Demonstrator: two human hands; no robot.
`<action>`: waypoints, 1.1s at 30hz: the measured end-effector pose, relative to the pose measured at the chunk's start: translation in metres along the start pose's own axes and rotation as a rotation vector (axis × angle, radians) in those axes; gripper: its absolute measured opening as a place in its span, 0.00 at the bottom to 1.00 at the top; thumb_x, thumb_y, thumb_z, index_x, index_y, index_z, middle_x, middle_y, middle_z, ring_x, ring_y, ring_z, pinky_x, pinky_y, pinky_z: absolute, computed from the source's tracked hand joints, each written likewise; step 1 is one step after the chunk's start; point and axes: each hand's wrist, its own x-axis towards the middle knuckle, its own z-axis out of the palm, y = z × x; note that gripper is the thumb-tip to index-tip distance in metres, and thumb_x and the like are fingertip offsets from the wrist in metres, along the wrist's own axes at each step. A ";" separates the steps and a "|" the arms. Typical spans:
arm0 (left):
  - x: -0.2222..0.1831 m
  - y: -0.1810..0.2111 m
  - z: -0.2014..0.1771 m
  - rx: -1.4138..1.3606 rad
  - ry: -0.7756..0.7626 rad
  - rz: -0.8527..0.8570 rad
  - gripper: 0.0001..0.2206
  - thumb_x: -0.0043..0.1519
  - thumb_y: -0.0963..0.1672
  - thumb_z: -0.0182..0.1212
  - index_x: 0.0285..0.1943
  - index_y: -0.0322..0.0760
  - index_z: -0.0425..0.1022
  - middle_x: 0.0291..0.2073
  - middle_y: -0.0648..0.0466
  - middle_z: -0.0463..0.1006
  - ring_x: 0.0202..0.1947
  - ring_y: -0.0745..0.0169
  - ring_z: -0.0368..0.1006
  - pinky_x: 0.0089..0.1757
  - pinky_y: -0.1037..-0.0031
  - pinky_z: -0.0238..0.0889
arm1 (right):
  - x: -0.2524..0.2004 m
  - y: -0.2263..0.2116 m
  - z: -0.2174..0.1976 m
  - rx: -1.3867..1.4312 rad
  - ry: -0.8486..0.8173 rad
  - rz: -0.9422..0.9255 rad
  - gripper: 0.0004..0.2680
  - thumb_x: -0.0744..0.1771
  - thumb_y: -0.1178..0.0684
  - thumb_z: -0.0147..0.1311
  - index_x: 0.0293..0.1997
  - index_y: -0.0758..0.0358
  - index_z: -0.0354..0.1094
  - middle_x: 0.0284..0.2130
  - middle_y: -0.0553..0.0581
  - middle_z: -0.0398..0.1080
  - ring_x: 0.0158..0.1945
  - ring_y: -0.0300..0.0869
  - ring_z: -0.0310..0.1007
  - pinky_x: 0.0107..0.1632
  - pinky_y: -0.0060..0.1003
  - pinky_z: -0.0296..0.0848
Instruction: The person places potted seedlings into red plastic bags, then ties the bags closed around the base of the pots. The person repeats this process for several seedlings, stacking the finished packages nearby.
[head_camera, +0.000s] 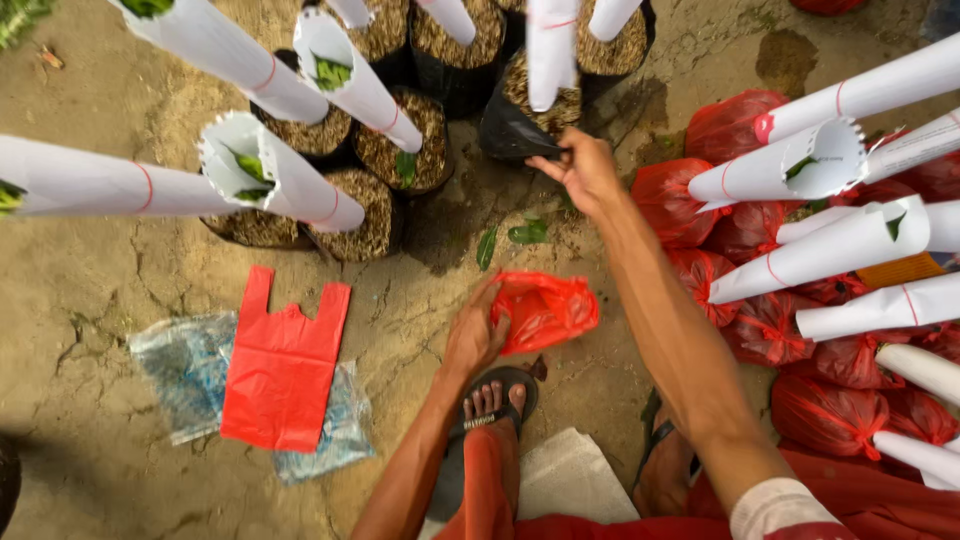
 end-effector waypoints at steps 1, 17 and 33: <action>0.003 -0.003 -0.002 0.007 0.115 0.160 0.24 0.63 0.42 0.56 0.71 0.31 0.67 0.72 0.47 0.62 0.39 0.43 0.79 0.42 0.64 0.75 | -0.019 -0.008 -0.007 0.037 -0.070 0.006 0.03 0.68 0.61 0.44 0.38 0.71 0.60 0.46 0.68 0.67 0.57 0.61 0.74 0.62 0.52 0.73; 0.023 -0.065 0.026 -0.755 0.107 -0.102 0.21 0.69 0.39 0.39 0.72 0.36 0.62 0.74 0.49 0.60 0.38 0.61 0.80 0.33 0.66 0.78 | -0.199 0.054 -0.082 -0.121 -0.047 0.139 0.11 0.66 0.65 0.41 0.48 0.87 0.65 0.45 0.71 0.74 0.45 0.54 0.81 0.51 0.47 0.81; 0.055 -0.047 -0.034 -0.164 -0.099 0.251 0.30 0.58 0.32 0.41 0.74 0.35 0.61 0.78 0.56 0.52 0.75 0.45 0.51 0.67 0.54 0.46 | -0.208 0.097 -0.122 -0.613 -0.224 0.372 0.07 0.69 0.62 0.50 0.43 0.76 0.76 0.29 0.62 0.76 0.26 0.40 0.71 0.27 0.34 0.71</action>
